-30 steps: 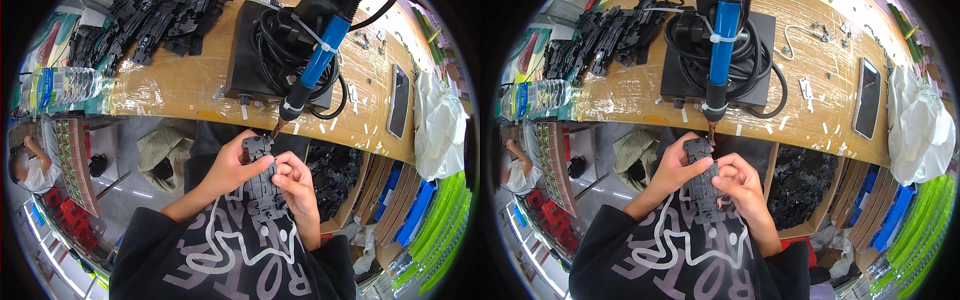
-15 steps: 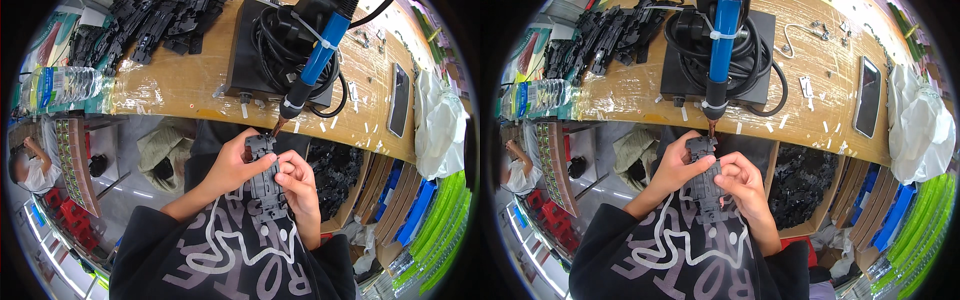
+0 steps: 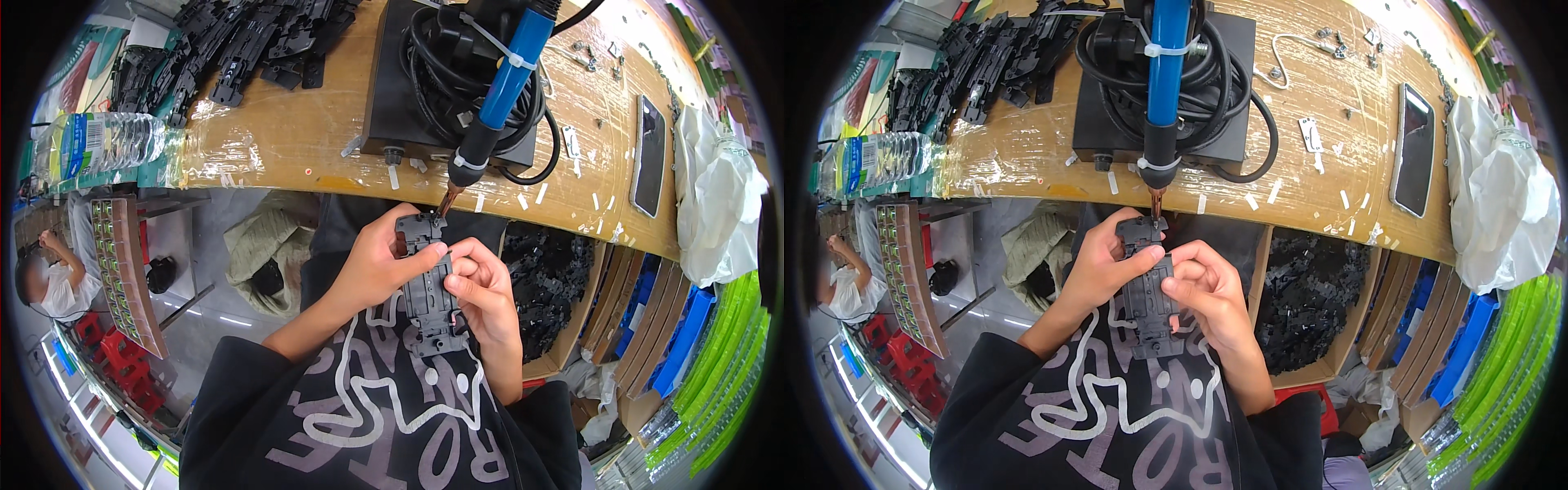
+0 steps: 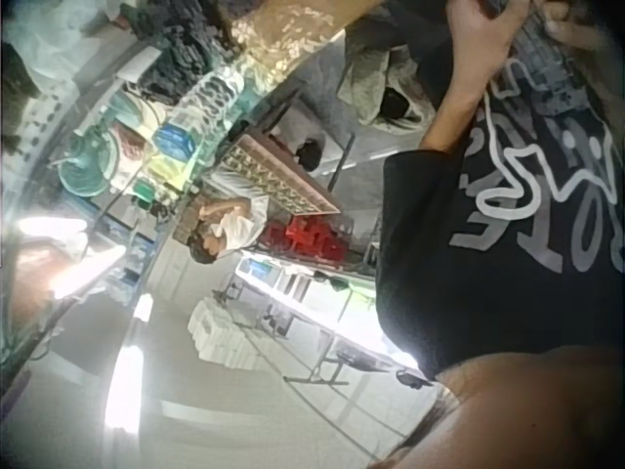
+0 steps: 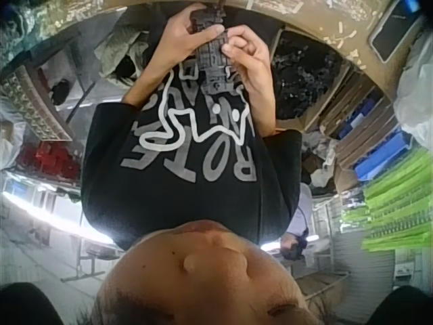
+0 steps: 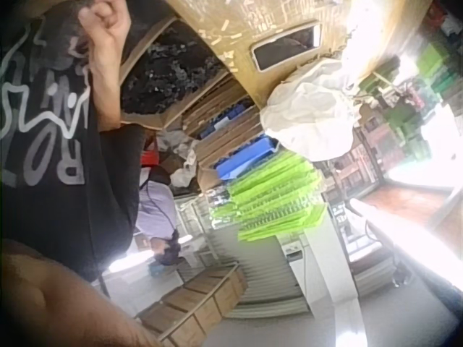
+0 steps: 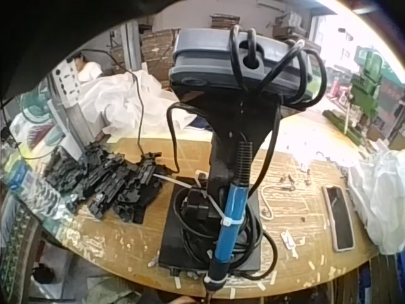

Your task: The person assembles small black plastic electronic components by hand at a workbench. They pick up parts, align them, and press them together to form larger units, occasionally using a soldering iron to secure connections.

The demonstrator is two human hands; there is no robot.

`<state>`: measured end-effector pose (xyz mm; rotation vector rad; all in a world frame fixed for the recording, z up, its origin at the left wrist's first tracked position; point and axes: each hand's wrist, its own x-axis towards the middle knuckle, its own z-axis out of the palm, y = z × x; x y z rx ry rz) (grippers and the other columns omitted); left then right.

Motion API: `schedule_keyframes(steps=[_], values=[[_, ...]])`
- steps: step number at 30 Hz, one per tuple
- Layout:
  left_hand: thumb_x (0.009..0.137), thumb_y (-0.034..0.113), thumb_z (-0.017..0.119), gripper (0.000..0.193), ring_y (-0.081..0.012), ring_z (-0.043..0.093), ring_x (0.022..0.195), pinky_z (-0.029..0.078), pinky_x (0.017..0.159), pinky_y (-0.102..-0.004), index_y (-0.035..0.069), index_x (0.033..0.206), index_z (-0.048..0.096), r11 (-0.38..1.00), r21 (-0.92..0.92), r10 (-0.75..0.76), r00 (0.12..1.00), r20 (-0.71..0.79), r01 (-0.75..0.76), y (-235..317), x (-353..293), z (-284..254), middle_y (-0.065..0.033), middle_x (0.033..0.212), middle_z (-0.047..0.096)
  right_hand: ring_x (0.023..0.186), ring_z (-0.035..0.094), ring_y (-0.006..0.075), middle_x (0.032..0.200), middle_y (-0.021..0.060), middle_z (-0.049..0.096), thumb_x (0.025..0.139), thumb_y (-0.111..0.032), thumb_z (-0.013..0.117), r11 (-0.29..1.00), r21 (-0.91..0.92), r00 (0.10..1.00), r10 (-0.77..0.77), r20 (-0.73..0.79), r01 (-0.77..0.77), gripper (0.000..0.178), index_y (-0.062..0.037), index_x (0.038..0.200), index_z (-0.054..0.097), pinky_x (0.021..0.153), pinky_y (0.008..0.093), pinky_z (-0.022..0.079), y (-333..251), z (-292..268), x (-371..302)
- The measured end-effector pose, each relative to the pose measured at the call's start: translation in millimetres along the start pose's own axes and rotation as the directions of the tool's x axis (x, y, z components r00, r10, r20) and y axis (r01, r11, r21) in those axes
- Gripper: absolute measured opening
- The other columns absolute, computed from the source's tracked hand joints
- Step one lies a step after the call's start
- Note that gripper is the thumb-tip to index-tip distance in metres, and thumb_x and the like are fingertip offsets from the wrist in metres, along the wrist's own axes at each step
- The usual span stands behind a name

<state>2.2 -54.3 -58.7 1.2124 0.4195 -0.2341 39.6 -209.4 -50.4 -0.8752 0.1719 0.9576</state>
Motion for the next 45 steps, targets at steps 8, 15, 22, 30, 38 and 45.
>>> schedule_keyframes(steps=[8, 15, 22, 30, 38, 45], values=[[0.075, 0.011, 0.063, 0.037, -0.0053, 0.051, 0.072, 0.043, 0.063, -0.0201, -0.004, 0.103, 0.045, 0.999, -0.015, 0.052, 0.999, -0.013, -0.052, -5.4, 1.4, 0.9, -0.0027, 0.081, 0.054, 0.051, 0.053, 0.0091, 0.071, 0.0075, 0.058, 0.076, 0.0, 0.054, 1.0, 0.008, 1.0, 0.015, 0.0, -0.015, 0.018, 0.0019, 0.092, 0.046, 0.038, 0.0203, 0.043, -1.3, -1.2, 0.8], [0.074, 0.009, 0.063, 0.03, -0.0085, 0.052, 0.08, 0.043, 0.073, -0.0227, -0.002, 0.097, 0.047, 0.999, -0.031, 0.013, 1.0, -0.02, -0.014, -2.8, 0.4, -1.9, -0.0058, 0.089, 0.055, 0.051, 0.053, 0.0081, 0.07, 0.006, 0.057, 0.076, 0.0, 0.055, 1.0, 0.003, 1.0, 0.01, -0.012, -0.01, 0.018, 0.001, 0.091, 0.046, 0.038, 0.0206, 0.045, 1.4, 0.6, 1.7], [0.075, 0.01, 0.063, 0.037, -0.008, 0.053, 0.075, 0.044, 0.064, -0.0206, -0.002, 0.104, 0.044, 0.993, 0.023, 0.115, 0.993, 0.003, -0.115, -9.7, 5.7, -1.9, -0.0063, 0.086, 0.055, 0.052, 0.053, 0.0081, 0.068, 0.0035, 0.056, 0.076, -0.001, 0.056, 1.0, 0.008, 1.0, -0.007, -0.011, 0.007, 0.017, 0.0001, 0.089, 0.046, 0.039, 0.0206, 0.046, -0.6, 1.7, -0.4], [0.083, 0.017, 0.049, 0.039, -0.0081, 0.047, 0.049, 0.042, 0.043, -0.0192, 0.001, 0.116, 0.033, 0.981, 0.149, -0.148, 0.971, 0.187, 0.121, -36.9, 4.8, -36.5, -0.009, 0.072, 0.053, 0.046, 0.05, 0.009, 0.062, 0.0016, 0.053, 0.075, -0.006, 0.059, 0.87, -0.49, 0.998, 0.058, -0.019, -0.06, 0.018, -0.0011, 0.088, 0.046, 0.042, 0.0212, 0.044, 1.2, -103.1, -10.1], [0.087, 0.022, 0.045, 0.024, -0.0073, 0.042, 0.049, 0.038, 0.044, -0.0216, 0.002, 0.1, 0.049, 0.962, 0.05, -0.255, 0.948, -0.191, 0.269, -66.4, 26.4, -93.6, -0.0042, 0.066, 0.05, 0.059, 0.054, 0.0149, 0.079, 0.0029, 0.054, 0.077, -0.011, 0.058, 0.896, 0.042, 0.356, -0.132, -0.925, 0.442, 0.024, -0.0113, 0.099, 0.048, 0.052, 0.0266, 0.047, 126.3, -333.0, -67.0], [0.087, 0.02, 0.043, 0.021, -0.0066, 0.041, 0.048, 0.035, 0.044, -0.0203, 0.005, 0.1, 0.05, 0.945, 0.197, -0.208, 0.944, -0.257, 0.262, -62.1, 31.6, -101.2, -0.0035, 0.066, 0.05, 0.071, 0.051, 0.015, 0.092, 0.002, 0.052, 0.075, -0.017, 0.059, 0.906, 0.057, -0.162, 0.136, -0.977, 0.42, 0.046, -0.0163, 0.116, 0.037, 0.059, 0.0281, 0.042, 224.1, -414.1, -100.5]])
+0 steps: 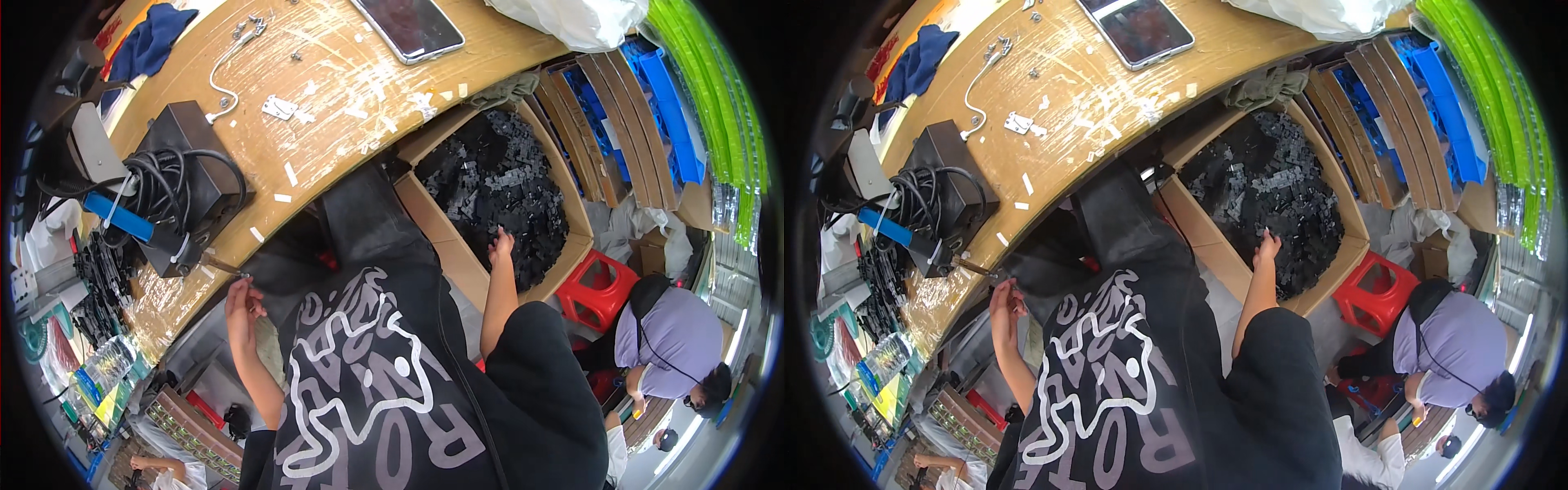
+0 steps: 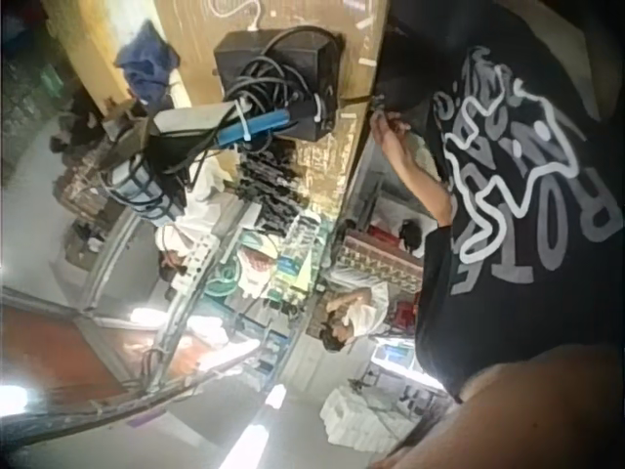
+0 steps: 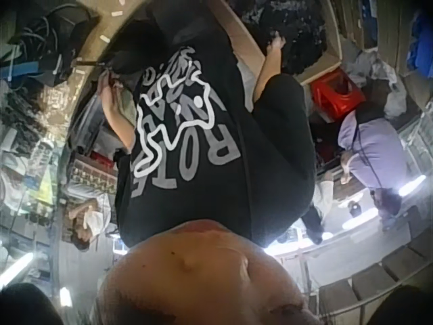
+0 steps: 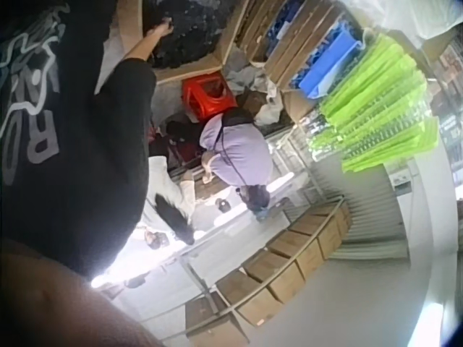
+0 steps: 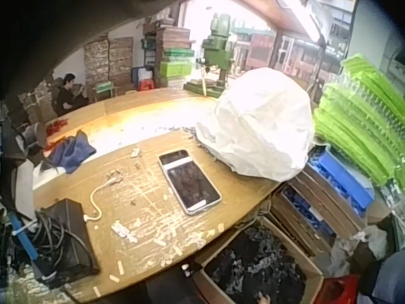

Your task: The person assembles small black plastic electronic components by hand at a workbench. They pick up parts, align them, and press them together to form larger units, occasionally using a soldering iron to secure connections.

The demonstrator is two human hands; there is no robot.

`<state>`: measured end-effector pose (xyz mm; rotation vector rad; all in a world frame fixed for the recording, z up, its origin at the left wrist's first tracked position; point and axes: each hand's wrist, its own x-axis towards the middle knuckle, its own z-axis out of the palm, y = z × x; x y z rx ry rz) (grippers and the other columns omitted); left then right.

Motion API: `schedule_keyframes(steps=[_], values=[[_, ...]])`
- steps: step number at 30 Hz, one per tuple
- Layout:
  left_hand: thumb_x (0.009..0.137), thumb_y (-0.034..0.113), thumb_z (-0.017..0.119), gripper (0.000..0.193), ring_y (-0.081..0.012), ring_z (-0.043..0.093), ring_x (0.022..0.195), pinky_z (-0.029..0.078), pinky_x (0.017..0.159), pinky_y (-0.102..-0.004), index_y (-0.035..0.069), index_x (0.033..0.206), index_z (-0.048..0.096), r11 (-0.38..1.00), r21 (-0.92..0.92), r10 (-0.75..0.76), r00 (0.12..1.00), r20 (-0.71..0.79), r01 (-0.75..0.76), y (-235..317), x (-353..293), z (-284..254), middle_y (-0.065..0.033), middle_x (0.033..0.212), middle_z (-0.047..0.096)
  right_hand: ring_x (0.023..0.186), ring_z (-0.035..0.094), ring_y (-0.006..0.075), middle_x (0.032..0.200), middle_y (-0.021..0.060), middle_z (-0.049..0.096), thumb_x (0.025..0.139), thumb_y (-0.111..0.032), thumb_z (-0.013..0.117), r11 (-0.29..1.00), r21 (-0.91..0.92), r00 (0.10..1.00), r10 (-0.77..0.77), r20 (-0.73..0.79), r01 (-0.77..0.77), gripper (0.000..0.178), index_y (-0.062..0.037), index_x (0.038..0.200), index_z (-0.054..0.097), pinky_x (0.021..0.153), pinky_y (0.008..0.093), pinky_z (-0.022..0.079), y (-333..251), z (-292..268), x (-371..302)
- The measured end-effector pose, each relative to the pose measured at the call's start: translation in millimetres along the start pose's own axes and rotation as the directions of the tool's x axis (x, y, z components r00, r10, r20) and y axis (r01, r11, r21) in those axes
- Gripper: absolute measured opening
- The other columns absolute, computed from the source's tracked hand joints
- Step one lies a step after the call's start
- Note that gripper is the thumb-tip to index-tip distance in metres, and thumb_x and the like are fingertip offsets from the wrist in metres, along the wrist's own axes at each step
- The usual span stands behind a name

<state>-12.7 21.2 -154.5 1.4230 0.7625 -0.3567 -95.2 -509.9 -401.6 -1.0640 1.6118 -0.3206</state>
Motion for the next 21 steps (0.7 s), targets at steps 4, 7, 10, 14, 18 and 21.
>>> schedule_keyframes(steps=[4, 7, 10, 14, 18, 21], values=[[0.085, 0.015, 0.045, 0.018, -0.0041, 0.038, 0.047, 0.031, 0.042, -0.0196, 0.003, 0.099, 0.05, 0.933, 0.358, -0.006, 0.991, 0.134, -0.042, 25.3, -18.4, -20.9, 0.0003, 0.059, 0.048, 0.084, 0.048, 0.0168, 0.103, 0.0051, 0.049, 0.075, -0.016, 0.057, 0.995, 0.0, 0.99, -0.103, 0.092, 0.103, 0.054, -0.0127, 0.122, 0.032, 0.068, 0.0281, 0.036, -7.9, 8.6, -19.2], [0.081, 0.012, 0.052, 0.017, -0.0023, 0.039, 0.048, 0.029, 0.042, -0.0178, 0.003, 0.096, 0.052, 0.781, 0.624, -0.221, 0.926, 0.306, -0.02, 68.5, -56.7, -29.1, 0.0022, 0.056, 0.046, 0.086, 0.051, 0.0194, 0.104, 0.009, 0.051, 0.077, -0.012, 0.053, 0.96, 0.214, 0.959, -0.22, 0.178, 0.181, 0.047, -0.0067, 0.119, 0.033, 0.073, 0.0316, 0.041, -31.4, 33.2, -39.3], [0.077, 0.007, 0.056, 0.017, -0.0009, 0.038, 0.05, 0.028, 0.043, -0.0157, 0.003, 0.093, 0.053, 0.818, 0.537, -0.006, 0.931, 0.364, -0.205, 98.4, -81.8, -48.4, 0.0037, 0.056, 0.044, 0.079, 0.054, 0.0182, 0.099, 0.0106, 0.053, 0.079, -0.012, 0.054, 0.867, 0.389, 0.896, -0.404, 0.185, 0.31, 0.037, -0.0039, 0.112, 0.04, 0.067, 0.0301, 0.047, -84.1, 63.8, -81.8], [0.075, 0.002, 0.055, 0.018, -0.0021, 0.038, 0.052, 0.029, 0.047, -0.0165, 0.002, 0.093, 0.052, 0.753, 0.498, 0.492, 0.871, 0.007, -0.43, 127.6, -100.7, -75.4, 0.0041, 0.06, 0.043, 0.075, 0.052, 0.0153, 0.095, 0.0116, 0.053, 0.082, -0.005, 0.051, 0.536, 0.464, 0.551, -0.826, 0.116, 0.705, 0.024, 0.0002, 0.104, 0.045, 0.066, 0.0254, 0.045, -187.1, 97.1, -196.9], [0.075, 0.01, 0.06, 0.031, -0.0158, 0.047, 0.086, 0.036, 0.077, -0.0272, 0.002, 0.103, 0.05, 0.338, 0.808, 0.927, 0.322, -0.195, -0.483, 144.1, -48.3, -83.1, -0.0069, 0.092, 0.051, 0.082, 0.052, 0.0137, 0.094, 0.01, 0.053, 0.081, 0.001, 0.05, 0.226, 0.531, 0.15, -0.971, 0.184, 0.817, 0.022, 0.0013, 0.103, 0.047, 0.073, 0.0251, 0.044, -258.4, 120.2, -303.3], [0.071, 0.019, 0.065, 0.052, -0.03, 0.034, 0.114, 0.025, 0.095, -0.0377, 0.006, 0.116, 0.044, 0.067, 0.982, 0.956, 0.294, -0.012, -0.179, 156.0, -27.0, -75.8, -0.0136, 0.123, 0.039, 0.085, 0.052, 0.0118, 0.094, 0.0073, 0.054, 0.08, 0.001, 0.052, 0.16, 0.547, -0.05, -0.936, 0.349, 0.822, 0.022, 0.0002, 0.102, 0.049, 0.075, 0.024, 0.043, -294.7, 162.0, -345.6]])
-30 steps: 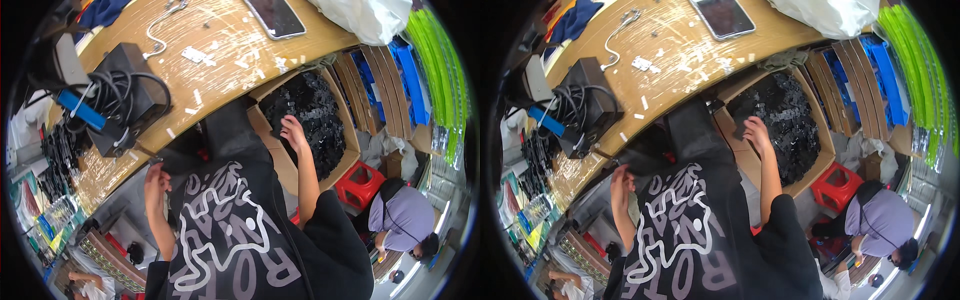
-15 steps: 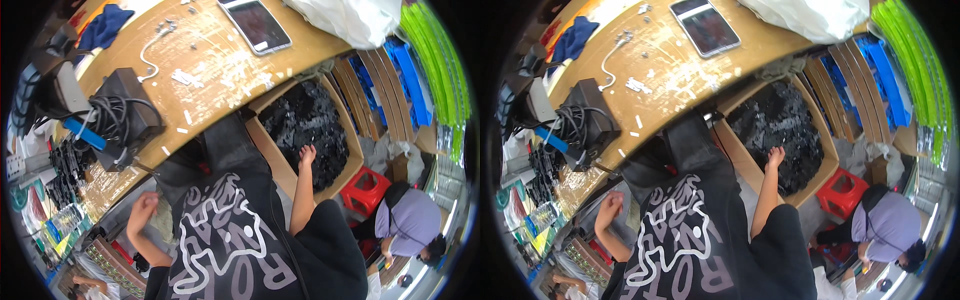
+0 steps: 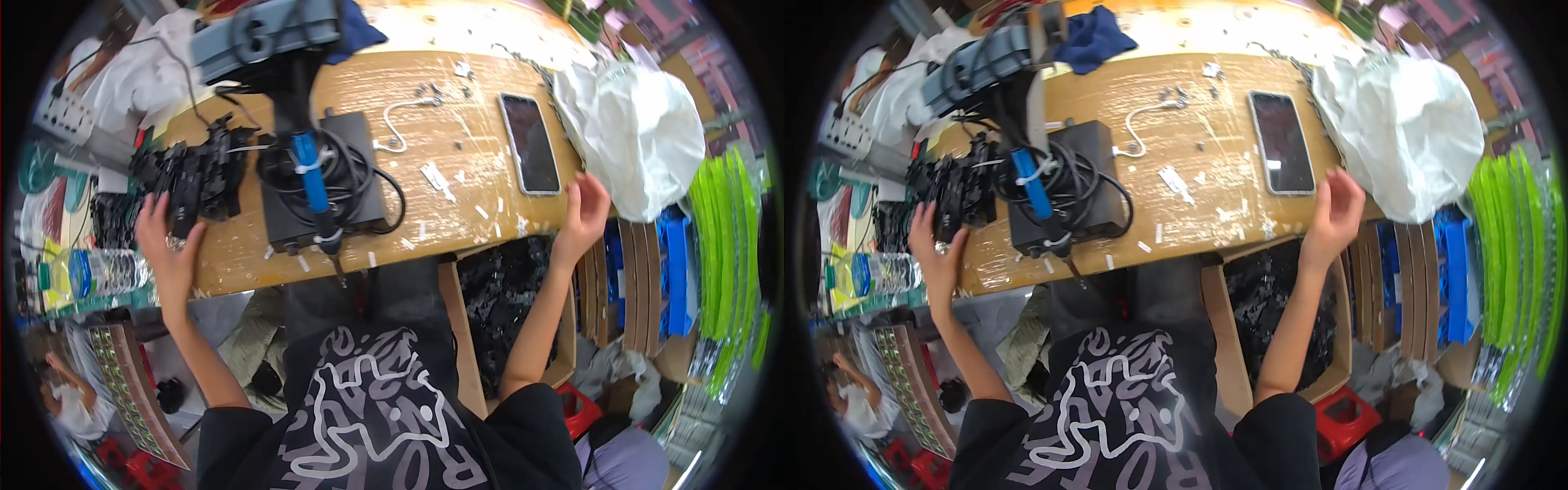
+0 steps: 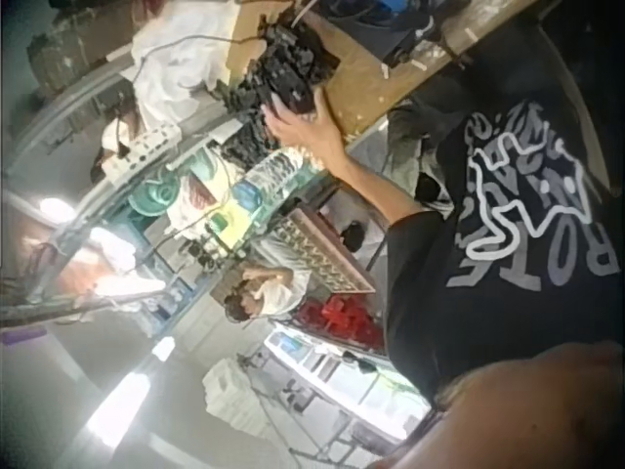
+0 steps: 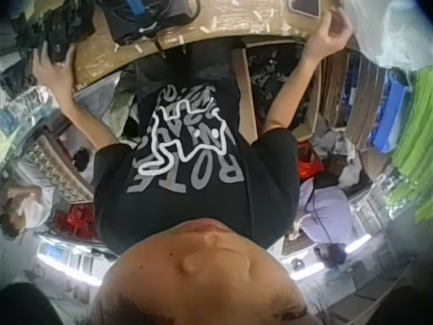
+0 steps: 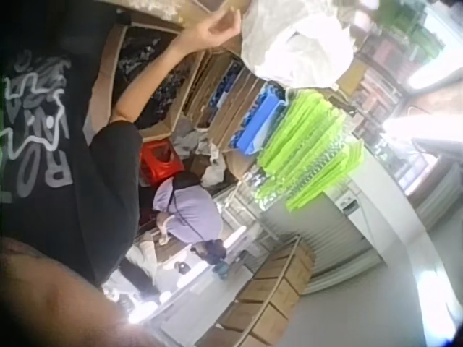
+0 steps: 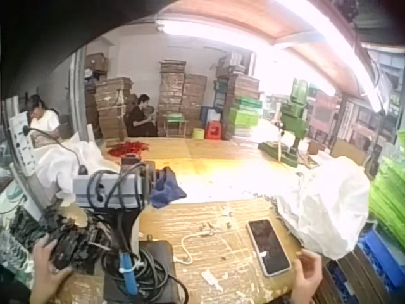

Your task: The person assembles small black plastic electronic components by hand at a workbench. They pick up parts, align them, and press them together to form larger units, occasionally using a soldering iron to secure connections.

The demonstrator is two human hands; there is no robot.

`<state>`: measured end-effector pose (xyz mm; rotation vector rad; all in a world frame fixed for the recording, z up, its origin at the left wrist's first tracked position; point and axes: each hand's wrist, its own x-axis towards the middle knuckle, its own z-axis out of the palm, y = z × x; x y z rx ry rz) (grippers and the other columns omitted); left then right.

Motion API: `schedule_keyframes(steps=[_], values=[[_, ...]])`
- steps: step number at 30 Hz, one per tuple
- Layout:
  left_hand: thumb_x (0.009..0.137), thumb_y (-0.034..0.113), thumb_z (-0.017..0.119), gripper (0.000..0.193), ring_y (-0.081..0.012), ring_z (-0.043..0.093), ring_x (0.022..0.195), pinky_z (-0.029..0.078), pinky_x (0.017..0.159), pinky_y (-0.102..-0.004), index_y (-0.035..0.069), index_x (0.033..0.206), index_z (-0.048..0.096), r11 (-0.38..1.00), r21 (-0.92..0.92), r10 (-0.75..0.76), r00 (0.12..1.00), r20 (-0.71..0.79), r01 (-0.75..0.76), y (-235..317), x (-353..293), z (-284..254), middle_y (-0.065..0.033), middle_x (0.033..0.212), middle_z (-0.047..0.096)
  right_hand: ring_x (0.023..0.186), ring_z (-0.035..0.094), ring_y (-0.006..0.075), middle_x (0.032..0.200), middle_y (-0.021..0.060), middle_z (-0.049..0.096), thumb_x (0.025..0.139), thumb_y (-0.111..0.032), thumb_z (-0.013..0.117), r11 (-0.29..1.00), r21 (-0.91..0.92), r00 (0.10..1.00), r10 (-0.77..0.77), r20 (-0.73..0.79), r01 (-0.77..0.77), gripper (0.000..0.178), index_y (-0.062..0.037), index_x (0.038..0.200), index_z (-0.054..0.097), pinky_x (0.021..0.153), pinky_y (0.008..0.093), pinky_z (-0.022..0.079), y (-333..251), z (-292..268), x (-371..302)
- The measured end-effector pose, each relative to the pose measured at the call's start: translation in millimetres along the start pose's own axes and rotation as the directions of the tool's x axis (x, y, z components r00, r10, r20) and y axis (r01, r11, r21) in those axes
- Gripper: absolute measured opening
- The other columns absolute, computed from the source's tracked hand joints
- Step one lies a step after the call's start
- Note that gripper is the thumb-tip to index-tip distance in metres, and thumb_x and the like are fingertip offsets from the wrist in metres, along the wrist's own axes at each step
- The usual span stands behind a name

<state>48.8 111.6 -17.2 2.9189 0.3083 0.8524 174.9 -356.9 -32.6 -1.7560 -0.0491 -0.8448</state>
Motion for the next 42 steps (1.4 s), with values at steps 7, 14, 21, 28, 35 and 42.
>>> schedule_keyframes(steps=[7, 14, 21, 28, 35, 42], values=[[0.07, 0.012, 0.061, 0.045, -0.0297, 0.035, 0.114, 0.026, 0.095, -0.0374, 0.006, 0.112, 0.046, 0.993, -0.066, -0.104, 0.994, -0.028, 0.102, 3.1, -4.3, 10.8, -0.0123, 0.124, 0.039, 0.071, 0.058, 0.0207, 0.085, 0.0152, 0.06, 0.076, -0.006, 0.054, 0.924, -0.284, 0.896, -0.118, 0.427, 0.257, 0.02, 0.0006, 0.095, 0.054, 0.065, 0.0288, 0.046, 48.3, 112.6, 125.2], [0.066, 0.005, 0.057, 0.033, -0.0284, 0.042, 0.109, 0.027, 0.095, -0.0389, 0.005, 0.099, 0.052, 0.988, -0.11, -0.119, 0.987, -0.109, 0.107, -6.0, -7.2, 14.4, -0.0095, 0.112, 0.049, 0.075, 0.058, 0.0296, 0.082, 0.0195, 0.059, 0.074, -0.015, 0.057, 0.744, -0.45, 0.784, -0.155, 0.602, 0.493, 0.025, -0.0004, 0.094, 0.057, 0.068, 0.0344, 0.045, 116.1, 179.0, 189.7], [0.071, 0.003, 0.056, 0.024, -0.0236, 0.052, 0.093, 0.033, 0.092, -0.0394, 0.005, 0.094, 0.054, 0.976, -0.205, -0.105, 0.981, -0.161, 0.071, -7.3, -13.8, 15.8, -0.007, 0.098, 0.056, 0.065, 0.059, 0.0286, 0.068, 0.0182, 0.059, 0.069, -0.011, 0.058, 0.647, -0.509, 0.768, -0.196, 0.609, 0.569, 0.013, -0.0006, 0.076, 0.06, 0.063, 0.0334, 0.046, 129.4, 196.4, 199.1], [0.082, 0.006, 0.052, 0.019, -0.0166, 0.059, 0.077, 0.044, 0.068, -0.0241, 0.0, 0.1, 0.053, 0.877, -0.415, -0.363, 0.899, -0.247, 0.24, -7.4, -18.2, 17.5, -0.01, 0.088, 0.058, 0.072, 0.059, 0.0335, 0.074, 0.0208, 0.06, 0.064, -0.007, 0.05, 0.617, -0.674, 0.768, 0.169, 0.618, 0.406, 0.011, -0.001, 0.07, 0.057, 0.068, 0.0371, 0.045, 167.6, 194.1, 235.6], [0.085, 0.006, 0.043, 0.022, -0.0199, 0.059, 0.075, 0.051, 0.066, -0.0328, -0.001, 0.106, 0.039, 0.074, -0.953, -0.674, 0.719, 0.169, 0.294, -5.4, -24.2, 3.2, -0.0116, 0.088, 0.053, 0.063, 0.057, 0.0241, 0.065, 0.0132, 0.057, 0.06, -0.004, 0.056, 0.602, -0.648, 0.763, 0.097, 0.639, 0.466, 0.015, -0.0029, 0.075, 0.055, 0.06, 0.0318, 0.044, 132.9, 184.8, 210.1], [0.073, 0.001, 0.045, 0.049, -0.0211, 0.055, 0.07, 0.05, 0.06, -0.0332, 0.004, 0.119, 0.029, -0.29, -0.924, -0.438, 0.823, 0.361, 0.25, 18.0, -42.8, -31.6, -0.0142, 0.093, 0.05, 0.062, 0.057, 0.015, 0.072, 0.0108, 0.058, 0.069, -0.003, 0.051, 0.766, -0.581, 0.739, 0.217, 0.637, 0.276, 0.021, -0.0051, 0.087, 0.06, 0.06, 0.0262, 0.045, 69.6, 159.2, 170.3]])
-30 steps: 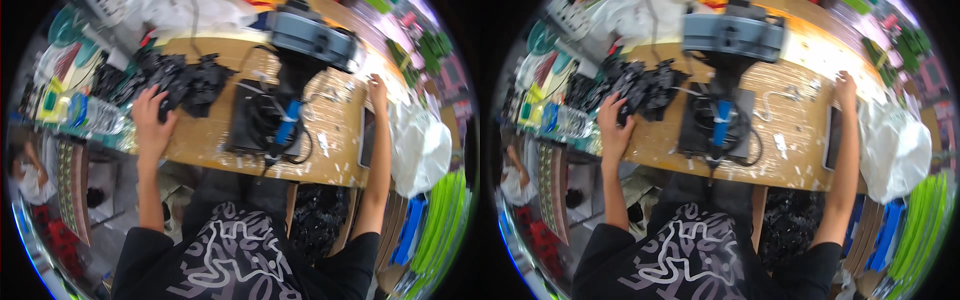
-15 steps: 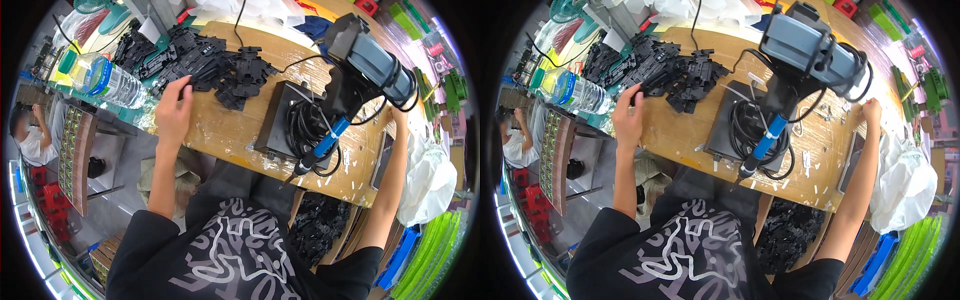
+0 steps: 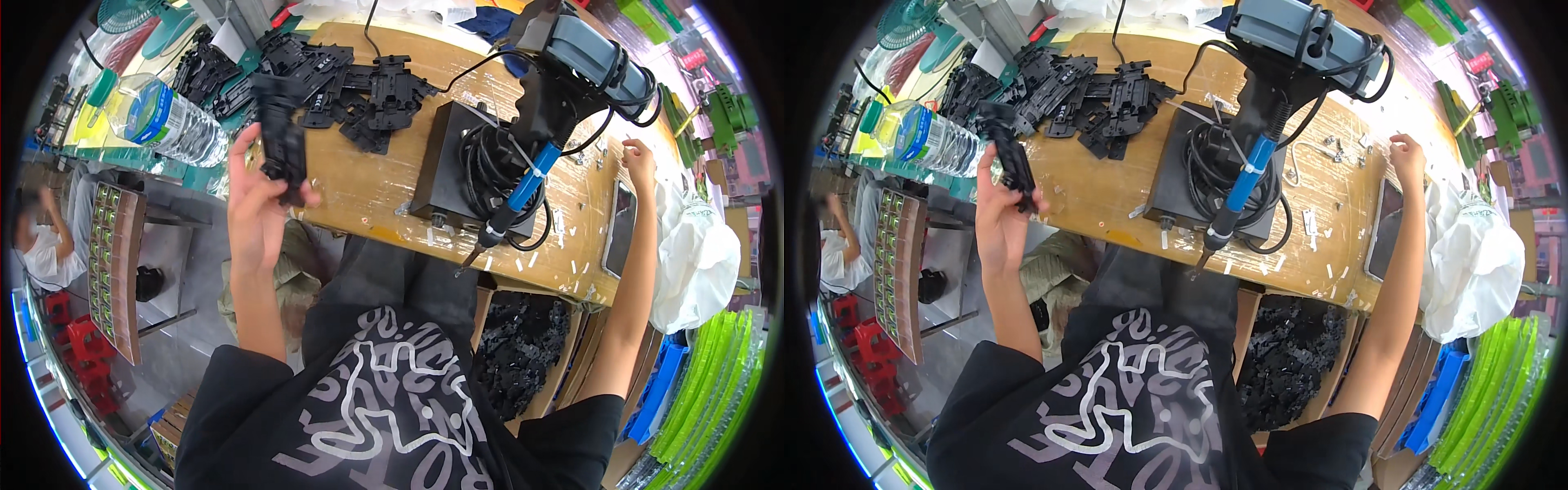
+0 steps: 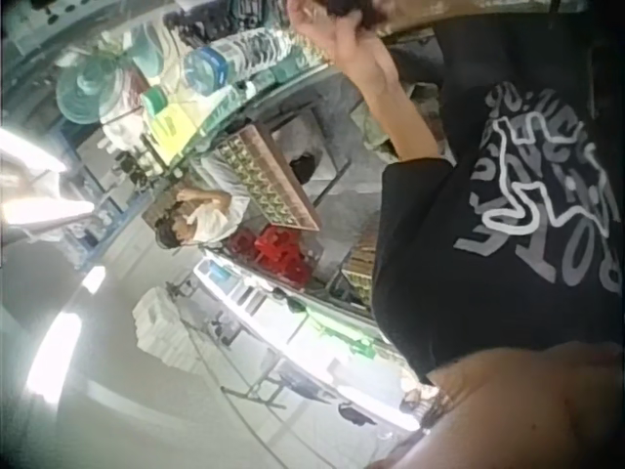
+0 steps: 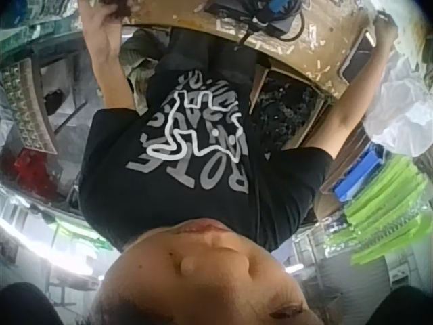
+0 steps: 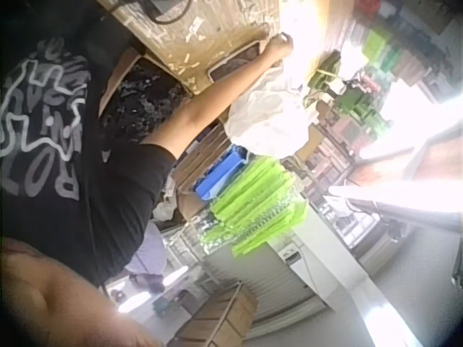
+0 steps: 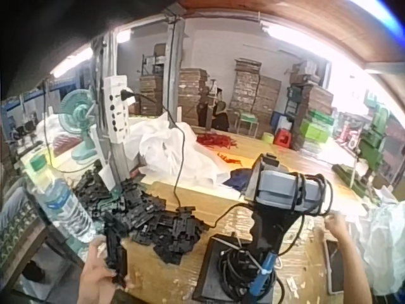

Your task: The person assembles small black plastic electronic components by hand at a workbench. They pick up parts, align them, and press them together to form larger units, occasionally using a soldering iron to secure connections.

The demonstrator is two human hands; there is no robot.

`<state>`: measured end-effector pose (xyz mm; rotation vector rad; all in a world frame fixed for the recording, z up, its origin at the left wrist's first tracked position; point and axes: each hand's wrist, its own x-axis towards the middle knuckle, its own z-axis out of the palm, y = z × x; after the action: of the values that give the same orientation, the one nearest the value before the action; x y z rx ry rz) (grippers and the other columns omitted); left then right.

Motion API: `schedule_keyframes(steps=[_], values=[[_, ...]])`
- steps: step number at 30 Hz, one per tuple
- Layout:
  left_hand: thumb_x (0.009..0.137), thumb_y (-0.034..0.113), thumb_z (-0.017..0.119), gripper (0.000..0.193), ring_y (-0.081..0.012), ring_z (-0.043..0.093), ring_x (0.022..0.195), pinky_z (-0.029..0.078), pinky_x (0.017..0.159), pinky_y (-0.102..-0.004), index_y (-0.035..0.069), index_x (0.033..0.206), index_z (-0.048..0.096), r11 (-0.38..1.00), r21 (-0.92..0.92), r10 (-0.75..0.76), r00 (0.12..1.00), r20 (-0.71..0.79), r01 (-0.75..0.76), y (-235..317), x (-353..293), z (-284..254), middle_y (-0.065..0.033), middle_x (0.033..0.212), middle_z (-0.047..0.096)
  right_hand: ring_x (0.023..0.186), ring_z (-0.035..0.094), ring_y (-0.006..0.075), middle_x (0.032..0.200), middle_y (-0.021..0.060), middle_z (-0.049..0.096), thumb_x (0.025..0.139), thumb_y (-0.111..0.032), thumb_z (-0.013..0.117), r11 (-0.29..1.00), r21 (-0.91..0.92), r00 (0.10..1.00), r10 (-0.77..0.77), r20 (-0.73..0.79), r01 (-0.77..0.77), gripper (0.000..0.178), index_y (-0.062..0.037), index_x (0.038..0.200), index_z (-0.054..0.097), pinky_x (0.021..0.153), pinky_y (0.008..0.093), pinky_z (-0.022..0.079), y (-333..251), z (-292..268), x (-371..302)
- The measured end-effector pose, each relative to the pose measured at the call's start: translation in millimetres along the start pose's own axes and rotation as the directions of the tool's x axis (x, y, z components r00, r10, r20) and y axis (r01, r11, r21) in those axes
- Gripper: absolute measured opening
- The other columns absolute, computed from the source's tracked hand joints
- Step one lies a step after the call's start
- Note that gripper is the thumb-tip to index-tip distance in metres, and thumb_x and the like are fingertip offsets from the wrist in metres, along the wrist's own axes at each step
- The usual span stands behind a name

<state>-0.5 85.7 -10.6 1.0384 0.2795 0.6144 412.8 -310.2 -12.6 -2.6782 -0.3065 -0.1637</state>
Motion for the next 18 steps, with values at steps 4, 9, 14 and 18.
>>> schedule_keyframes(steps=[4, 9, 14, 18], values=[[0.073, 0.002, 0.044, 0.051, -0.0196, 0.052, 0.066, 0.047, 0.051, -0.0314, 0.005, 0.121, 0.029, 0.942, -0.222, -0.241, 0.968, 0.074, 0.251, -5.1, -21.4, 2.5, -0.0138, 0.089, 0.05, 0.067, 0.058, 0.0128, 0.074, 0.0061, 0.057, 0.077, -0.005, 0.051, 0.884, 0.434, 0.984, -0.132, -0.119, 0.171, 0.016, 0.0004, 0.091, 0.058, 0.063, 0.024, 0.046, -29.6, -2.4, -59.6], [0.076, 0.014, 0.054, 0.053, -0.0181, 0.048, 0.059, 0.044, 0.037, -0.0258, 0.001, 0.121, 0.03, 0.866, -0.297, -0.346, 0.91, 0.227, 0.403, -17.4, -42.6, 27.4, -0.012, 0.082, 0.043, 0.074, 0.058, 0.0158, 0.082, 0.007, 0.053, 0.079, 0.002, 0.05, 0.7, 0.695, 0.985, -0.066, -0.162, 0.161, 0.021, 0.0042, 0.1, 0.051, 0.069, 0.0254, 0.046, -95.9, -12.5, -183.2], [0.068, 0.005, 0.061, 0.074, -0.0247, 0.053, 0.05, 0.052, 0.047, -0.0349, 0.003, 0.128, 0.017, 0.754, -0.297, -0.448, 0.789, 0.421, 0.586, -24.2, -59.3, 51.8, -0.0129, 0.077, 0.043, 0.076, 0.055, 0.0145, 0.093, 0.0094, 0.05, 0.082, 0.006, 0.044, 0.669, 0.726, 0.98, -0.016, -0.198, 0.158, 0.024, 0.005, 0.105, 0.05, 0.071, 0.0265, 0.047, -124.6, -2.9, -253.0], [0.07, 0.007, 0.053, 0.072, -0.0246, 0.051, 0.049, 0.048, 0.046, -0.0335, 0.005, 0.131, 0.014, 0.776, -0.208, -0.443, 0.75, 0.492, 0.595, -30.9, -73.4, 71.4, -0.0115, 0.072, 0.042, 0.074, 0.056, 0.0158, 0.092, 0.0103, 0.05, 0.08, 0.007, 0.048, 0.543, 0.834, 0.983, 0.074, -0.169, 0.103, 0.019, 0.0059, 0.099, 0.053, 0.069, 0.0262, 0.046, -126.6, 9.2, -273.0]])
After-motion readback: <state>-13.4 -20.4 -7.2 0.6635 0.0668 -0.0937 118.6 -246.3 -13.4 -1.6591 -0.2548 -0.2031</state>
